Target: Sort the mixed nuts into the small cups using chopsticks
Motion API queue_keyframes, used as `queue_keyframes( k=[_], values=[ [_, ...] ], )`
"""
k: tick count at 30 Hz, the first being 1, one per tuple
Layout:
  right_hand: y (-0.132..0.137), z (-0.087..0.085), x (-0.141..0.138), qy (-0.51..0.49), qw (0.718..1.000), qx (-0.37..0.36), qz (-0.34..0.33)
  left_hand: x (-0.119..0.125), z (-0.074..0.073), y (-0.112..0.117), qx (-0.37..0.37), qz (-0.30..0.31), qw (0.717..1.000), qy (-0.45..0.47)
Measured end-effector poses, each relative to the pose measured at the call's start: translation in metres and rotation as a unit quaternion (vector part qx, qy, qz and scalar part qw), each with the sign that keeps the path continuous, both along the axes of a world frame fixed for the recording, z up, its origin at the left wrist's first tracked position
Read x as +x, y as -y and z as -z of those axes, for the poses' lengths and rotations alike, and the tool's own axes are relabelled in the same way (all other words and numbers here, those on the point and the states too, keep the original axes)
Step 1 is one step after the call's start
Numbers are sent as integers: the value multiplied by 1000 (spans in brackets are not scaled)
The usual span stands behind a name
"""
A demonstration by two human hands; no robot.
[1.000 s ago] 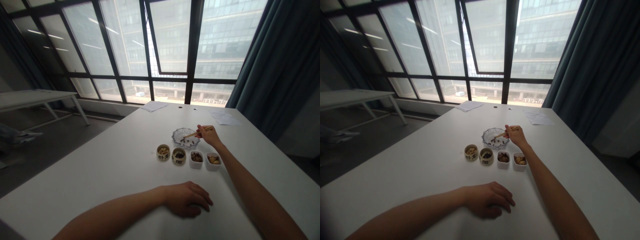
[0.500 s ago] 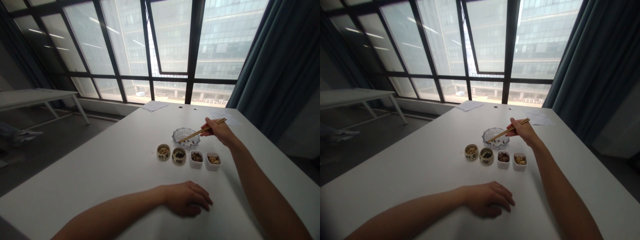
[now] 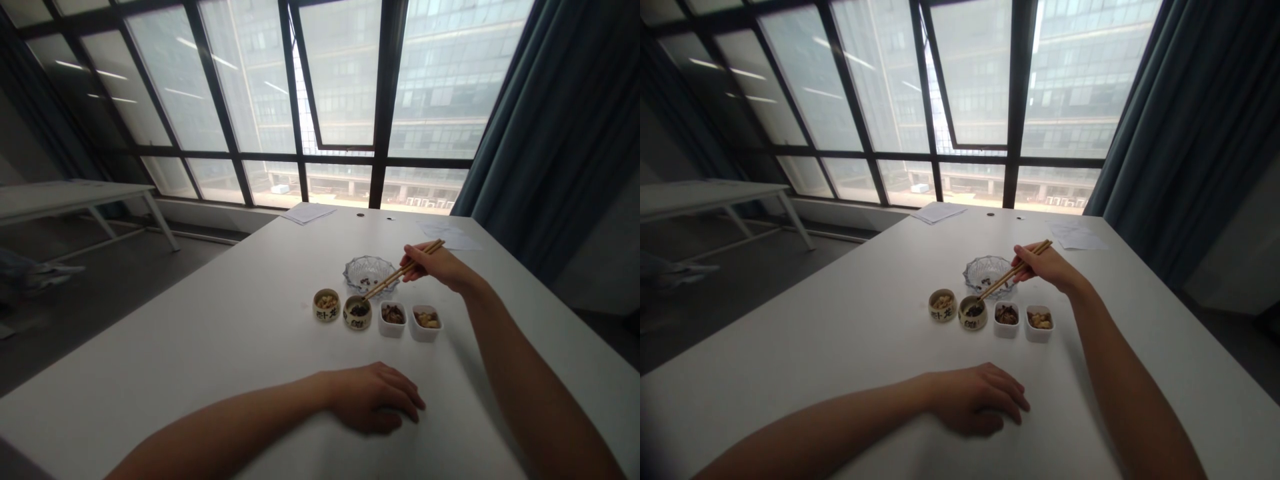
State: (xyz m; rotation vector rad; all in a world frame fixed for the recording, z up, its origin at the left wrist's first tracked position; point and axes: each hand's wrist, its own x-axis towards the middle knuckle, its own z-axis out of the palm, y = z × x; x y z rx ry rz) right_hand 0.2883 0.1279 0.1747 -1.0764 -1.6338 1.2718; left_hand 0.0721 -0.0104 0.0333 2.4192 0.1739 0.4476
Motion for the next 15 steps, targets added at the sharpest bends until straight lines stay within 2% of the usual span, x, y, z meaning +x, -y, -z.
queue_keyframes(
  k=[7,15],
  values=[
    [1,-7,13,10,1000,5,-12,0,1,-1,16,1,1000,5],
    [1,-5,7,7,1000,17,-26,0,1,-2,16,3,1000,4]
  ],
)
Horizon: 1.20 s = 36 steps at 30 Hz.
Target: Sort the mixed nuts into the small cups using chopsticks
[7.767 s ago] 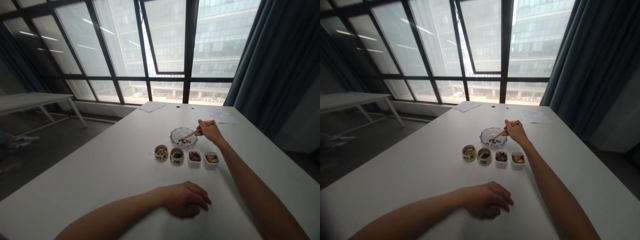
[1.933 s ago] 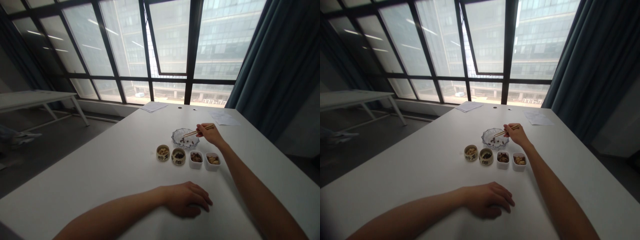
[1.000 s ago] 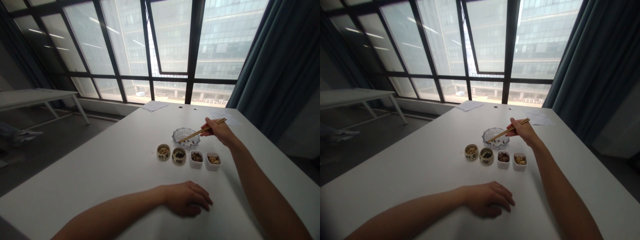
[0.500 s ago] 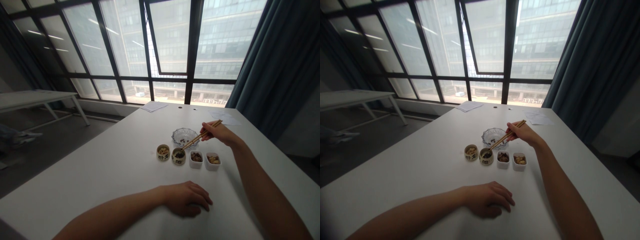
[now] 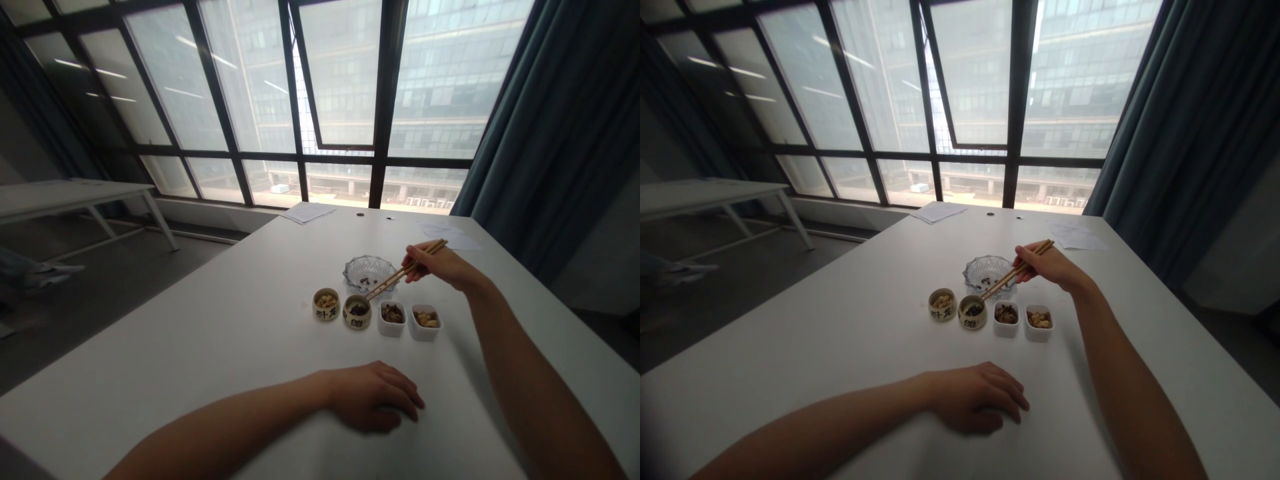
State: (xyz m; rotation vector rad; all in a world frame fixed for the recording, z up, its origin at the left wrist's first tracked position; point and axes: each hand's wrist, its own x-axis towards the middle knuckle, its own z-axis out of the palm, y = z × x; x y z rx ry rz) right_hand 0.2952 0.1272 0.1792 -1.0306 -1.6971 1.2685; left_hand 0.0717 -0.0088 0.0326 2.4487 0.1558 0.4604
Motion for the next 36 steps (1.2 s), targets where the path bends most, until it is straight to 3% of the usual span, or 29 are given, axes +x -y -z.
queue_keyframes(
  k=[4,8,13,22,36],
  values=[
    [0,-3,4,-24,999,28,19,0,0,1,-1,-4,1000,0],
    [-4,-5,6,-37,994,47,86,0,-2,2,-2,-2,1000,6],
    [-19,8,1,-19,984,72,161,0,-3,2,-1,-2,1000,4],
    [-42,45,-6,11,991,73,113,0,-3,2,-7,-5,1000,-1],
    [-49,55,-8,-10,991,65,119,2,-2,1,-1,3,1000,0]
  ],
)
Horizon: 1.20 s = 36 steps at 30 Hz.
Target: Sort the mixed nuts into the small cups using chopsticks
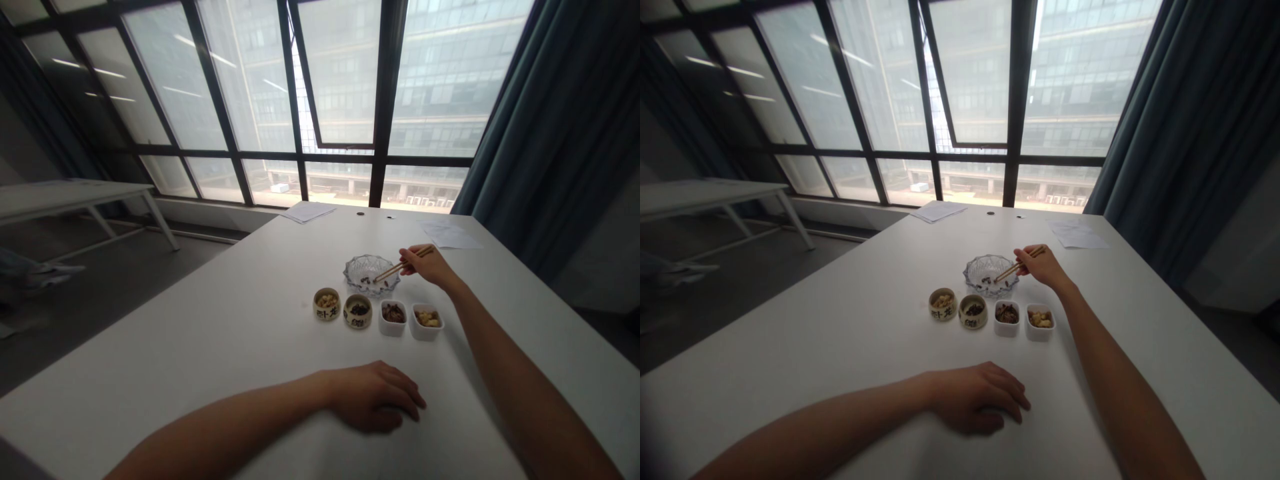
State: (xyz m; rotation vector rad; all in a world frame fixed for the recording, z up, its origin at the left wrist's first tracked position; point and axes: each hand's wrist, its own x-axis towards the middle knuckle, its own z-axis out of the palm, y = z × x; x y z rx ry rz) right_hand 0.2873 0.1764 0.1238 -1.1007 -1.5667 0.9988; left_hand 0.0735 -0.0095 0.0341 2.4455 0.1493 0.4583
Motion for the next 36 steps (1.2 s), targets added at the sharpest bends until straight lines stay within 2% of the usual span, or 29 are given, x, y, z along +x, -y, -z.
queue_keyframes(
  k=[10,15,24,27,31,36],
  values=[
    [-3,4,-1,-1,1000,6,5,0,-1,1,-2,-3,1000,0],
    [1,1,-4,-14,1000,-15,19,0,0,1,-11,-5,1000,0],
    [2,0,-5,-6,999,-7,33,0,0,1,-30,-14,999,-14],
    [7,-9,-3,-12,999,-10,46,0,0,1,-29,-17,999,-19],
    [24,-35,0,-39,998,-8,53,-1,0,1,-18,-10,1000,-11],
    [49,-58,-2,-52,998,-15,-17,0,-2,1,-15,-8,1000,-8]
  ],
)
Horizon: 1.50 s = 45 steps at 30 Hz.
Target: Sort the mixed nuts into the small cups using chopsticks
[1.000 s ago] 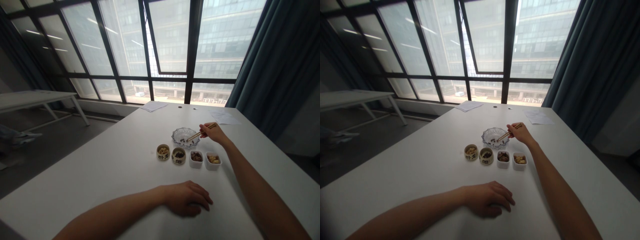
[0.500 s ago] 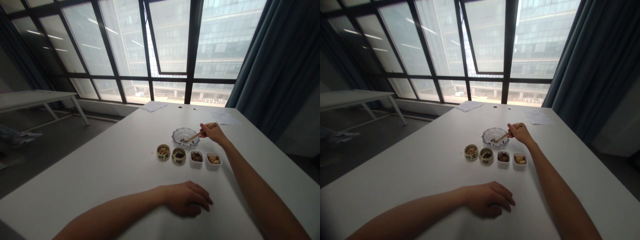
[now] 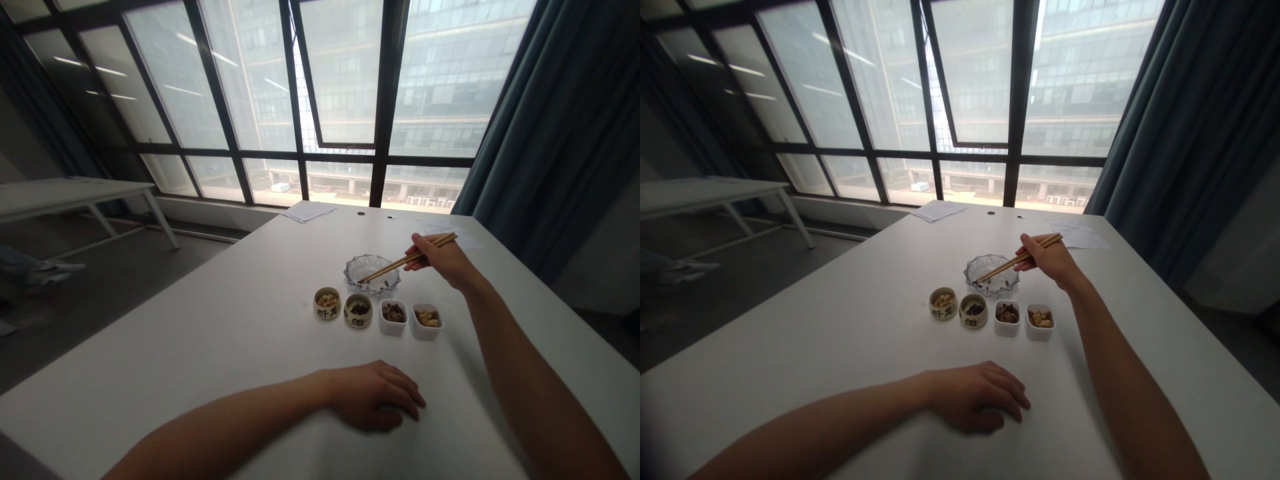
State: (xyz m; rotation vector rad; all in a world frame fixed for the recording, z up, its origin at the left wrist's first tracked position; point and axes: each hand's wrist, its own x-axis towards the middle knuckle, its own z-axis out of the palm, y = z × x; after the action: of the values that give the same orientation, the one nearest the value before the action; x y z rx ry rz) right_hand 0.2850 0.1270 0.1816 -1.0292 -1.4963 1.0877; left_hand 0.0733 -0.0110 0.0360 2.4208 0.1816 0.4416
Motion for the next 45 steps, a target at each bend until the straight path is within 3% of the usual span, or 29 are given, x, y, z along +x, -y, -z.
queue_keyframes(
  k=[6,12,17,21,27,33,39,45],
  values=[
    [10,1,-7,67,995,-11,-78,0,1,-1,-7,-2,1000,-5],
    [6,2,2,88,990,-4,-108,0,2,-1,-14,-3,1000,-8],
    [-1,1,11,62,997,6,-39,0,2,-1,-13,0,1000,-2],
    [-16,14,12,66,997,-4,47,-1,2,-1,-7,0,1000,-3],
    [-37,45,3,90,994,-5,69,-1,3,-1,-8,1,1000,-3],
    [-39,52,-1,109,990,12,86,-1,3,-1,2,2,1000,3],
    [-33,43,-5,94,988,16,120,-1,3,-1,18,7,1000,10],
    [-4,-1,9,44,992,-2,120,-1,1,0,20,1,1000,6]
  ],
)
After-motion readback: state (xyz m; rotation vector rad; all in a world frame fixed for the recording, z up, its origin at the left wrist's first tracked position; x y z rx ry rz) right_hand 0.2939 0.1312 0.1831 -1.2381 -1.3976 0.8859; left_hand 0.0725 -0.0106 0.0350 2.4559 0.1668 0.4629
